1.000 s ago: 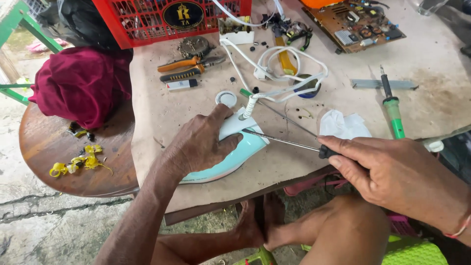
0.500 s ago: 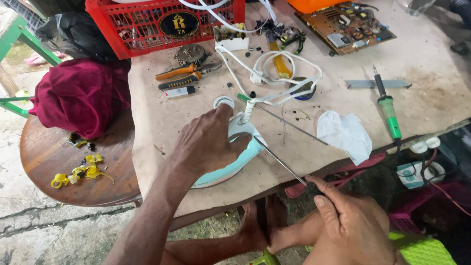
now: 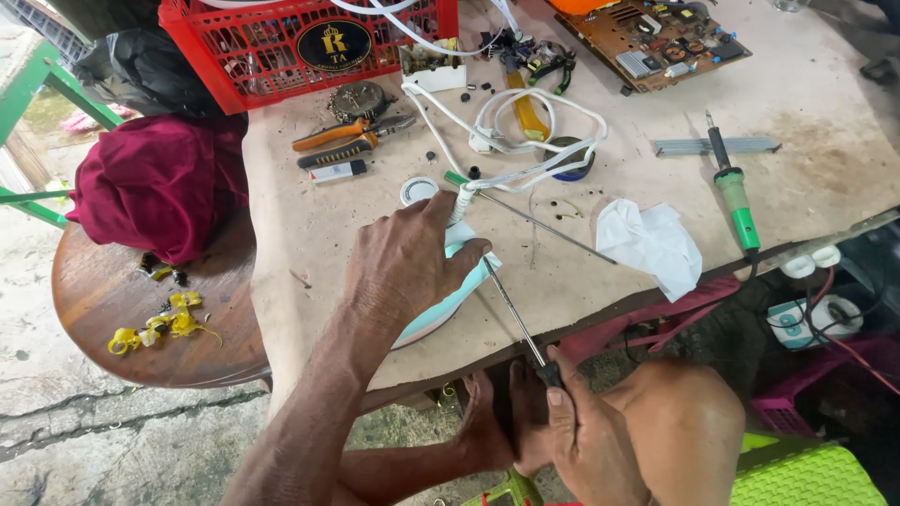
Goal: Disassembling the plastic casing of an electric iron using a screwdriver and pliers.
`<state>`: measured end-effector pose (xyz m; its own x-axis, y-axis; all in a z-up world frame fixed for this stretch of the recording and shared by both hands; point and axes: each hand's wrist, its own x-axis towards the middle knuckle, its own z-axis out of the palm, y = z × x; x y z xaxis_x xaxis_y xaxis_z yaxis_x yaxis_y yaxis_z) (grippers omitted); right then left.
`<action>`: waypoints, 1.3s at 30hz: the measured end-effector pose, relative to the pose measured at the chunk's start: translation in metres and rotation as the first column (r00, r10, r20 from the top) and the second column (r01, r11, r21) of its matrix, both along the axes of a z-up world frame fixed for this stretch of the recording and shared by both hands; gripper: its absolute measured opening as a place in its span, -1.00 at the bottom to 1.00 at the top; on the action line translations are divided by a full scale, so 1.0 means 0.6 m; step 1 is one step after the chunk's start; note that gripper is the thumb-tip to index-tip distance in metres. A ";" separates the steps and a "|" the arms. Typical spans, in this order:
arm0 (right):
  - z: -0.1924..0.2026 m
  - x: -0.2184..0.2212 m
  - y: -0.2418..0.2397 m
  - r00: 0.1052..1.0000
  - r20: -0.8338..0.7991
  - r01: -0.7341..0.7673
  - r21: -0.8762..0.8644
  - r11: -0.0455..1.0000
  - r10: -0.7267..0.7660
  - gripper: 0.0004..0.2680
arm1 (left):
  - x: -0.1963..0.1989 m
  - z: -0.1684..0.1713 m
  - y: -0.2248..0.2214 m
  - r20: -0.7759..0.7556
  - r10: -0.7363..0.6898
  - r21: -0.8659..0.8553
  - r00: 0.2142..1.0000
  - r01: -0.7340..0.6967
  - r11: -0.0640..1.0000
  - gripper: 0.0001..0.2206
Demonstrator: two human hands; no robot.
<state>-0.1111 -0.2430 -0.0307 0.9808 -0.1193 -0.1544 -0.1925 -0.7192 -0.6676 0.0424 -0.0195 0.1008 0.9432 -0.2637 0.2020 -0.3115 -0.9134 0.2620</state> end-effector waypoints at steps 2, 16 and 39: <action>-0.029 -0.011 0.017 0.997 0.075 -0.011 0.080 0.997 0.005 -0.52 | 0.001 -0.008 0.000 0.008 0.003 0.011 1.000 -0.003 1.000 -0.47; 0.005 0.048 -0.060 0.993 0.098 0.040 0.210 0.977 -0.062 -0.63 | 0.003 -0.015 -0.006 0.048 0.111 0.041 0.993 -0.113 0.993 -0.33; 0.043 0.145 -0.087 0.838 0.404 -0.477 0.213 0.853 0.368 -0.64 | 0.011 -0.042 -0.002 0.185 0.072 0.007 0.980 -0.075 0.997 -0.37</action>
<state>-0.0242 -0.2952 -0.0049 0.9195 0.3164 0.2331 0.3592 -0.4360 -0.8252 0.0493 -0.0207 0.0755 0.9069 -0.1992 0.3712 -0.2854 -0.9387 0.1935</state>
